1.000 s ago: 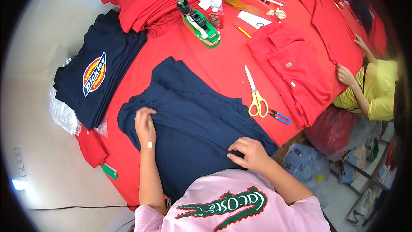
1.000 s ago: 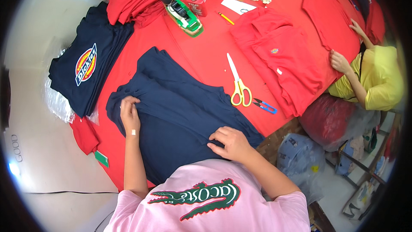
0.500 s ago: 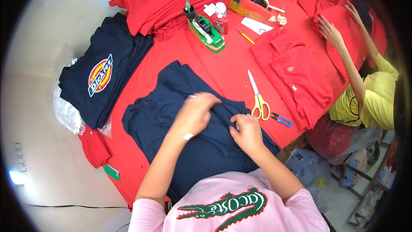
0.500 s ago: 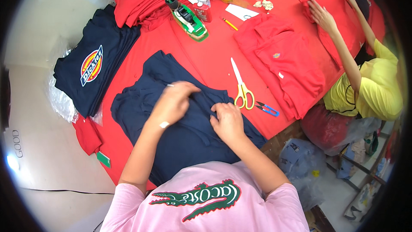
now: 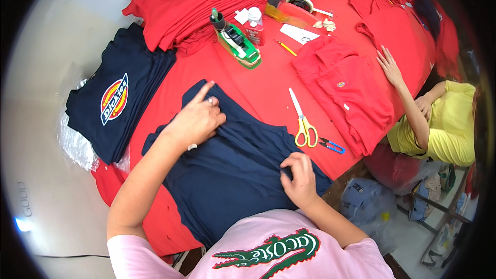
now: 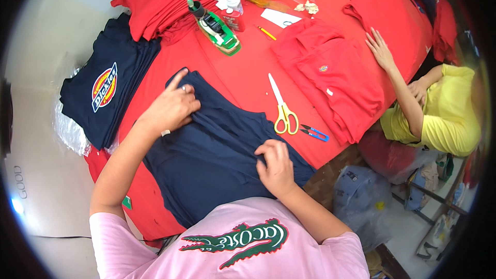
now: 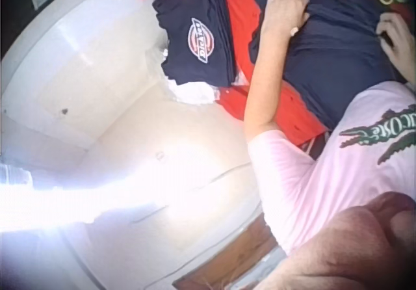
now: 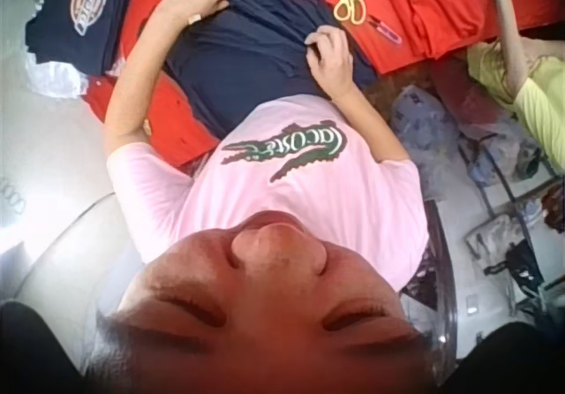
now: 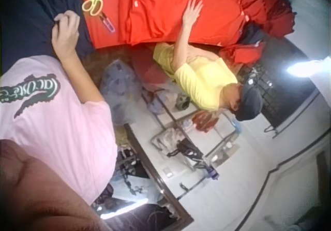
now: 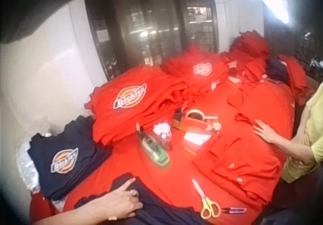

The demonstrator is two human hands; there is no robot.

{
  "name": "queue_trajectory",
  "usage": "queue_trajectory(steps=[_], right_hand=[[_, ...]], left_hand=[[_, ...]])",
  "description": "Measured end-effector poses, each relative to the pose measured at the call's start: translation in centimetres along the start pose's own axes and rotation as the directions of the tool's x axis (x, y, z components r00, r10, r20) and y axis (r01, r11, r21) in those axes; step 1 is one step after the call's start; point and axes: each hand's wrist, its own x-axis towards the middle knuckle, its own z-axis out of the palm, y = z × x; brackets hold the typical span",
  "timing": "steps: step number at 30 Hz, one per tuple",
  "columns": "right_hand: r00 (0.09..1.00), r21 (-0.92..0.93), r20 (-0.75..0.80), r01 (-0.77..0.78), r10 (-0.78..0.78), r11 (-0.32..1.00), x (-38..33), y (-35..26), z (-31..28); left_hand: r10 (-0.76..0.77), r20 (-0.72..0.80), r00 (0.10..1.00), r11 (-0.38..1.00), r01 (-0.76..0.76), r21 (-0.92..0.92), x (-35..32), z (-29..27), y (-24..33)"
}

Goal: The person picks up red and navy tank tops from a table, smooths them out, and uses a small tool to trim loose threads from the seams before stacking them.

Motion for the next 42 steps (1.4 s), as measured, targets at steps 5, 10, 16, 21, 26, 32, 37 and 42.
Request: queue_trajectory(steps=[5,10,16,21,26,32,37,42], right_hand=[[0.937,0.184,-0.025,-0.340,0.350,0.922,-2.3,4.0,0.6],[0.933,0.159,-0.010,-0.353,0.359,0.922,-2.1,4.5,0.3],[0.928,0.153,-0.024,-0.363,0.371,0.919,-1.0,3.7,0.5],[0.992,0.183,0.113,0.042,-0.064,0.982,-2.8,1.6,-1.2],[0.961,0.163,0.232,0.115,-0.152,0.980,-4.9,2.0,-0.8],[0.931,0.180,0.331,0.094,-0.151,0.979,-3.2,1.9,-0.7],[0.993,-0.044,0.042,0.112,-0.110,0.993,2.4,1.6,0.5],[0.965,-0.276,0.237,-0.039,0.108,0.960,5.0,1.0,1.9]], left_hand=[[-0.324,-0.355,0.877,0.905,0.397,0.154,-1.3,2.2,-4.6],[-0.483,-0.272,0.832,0.875,0.451,-0.176,-1.4,3.4,-2.8],[-0.133,-0.294,0.947,0.975,0.071,-0.212,3.5,6.3,3.8],[-0.136,-0.224,0.965,0.991,0.129,-0.043,4.2,7.0,3.3],[-0.298,-0.487,0.821,0.954,0.271,-0.127,-3.0,2.9,2.1],[-0.561,-0.288,0.776,0.812,0.447,-0.376,-15.2,12.3,6.8],[-0.701,-0.338,0.628,0.708,0.558,-0.433,-13.6,11.5,10.7],[-0.759,-0.346,0.551,0.650,0.621,-0.439,-11.2,9.2,10.1]])
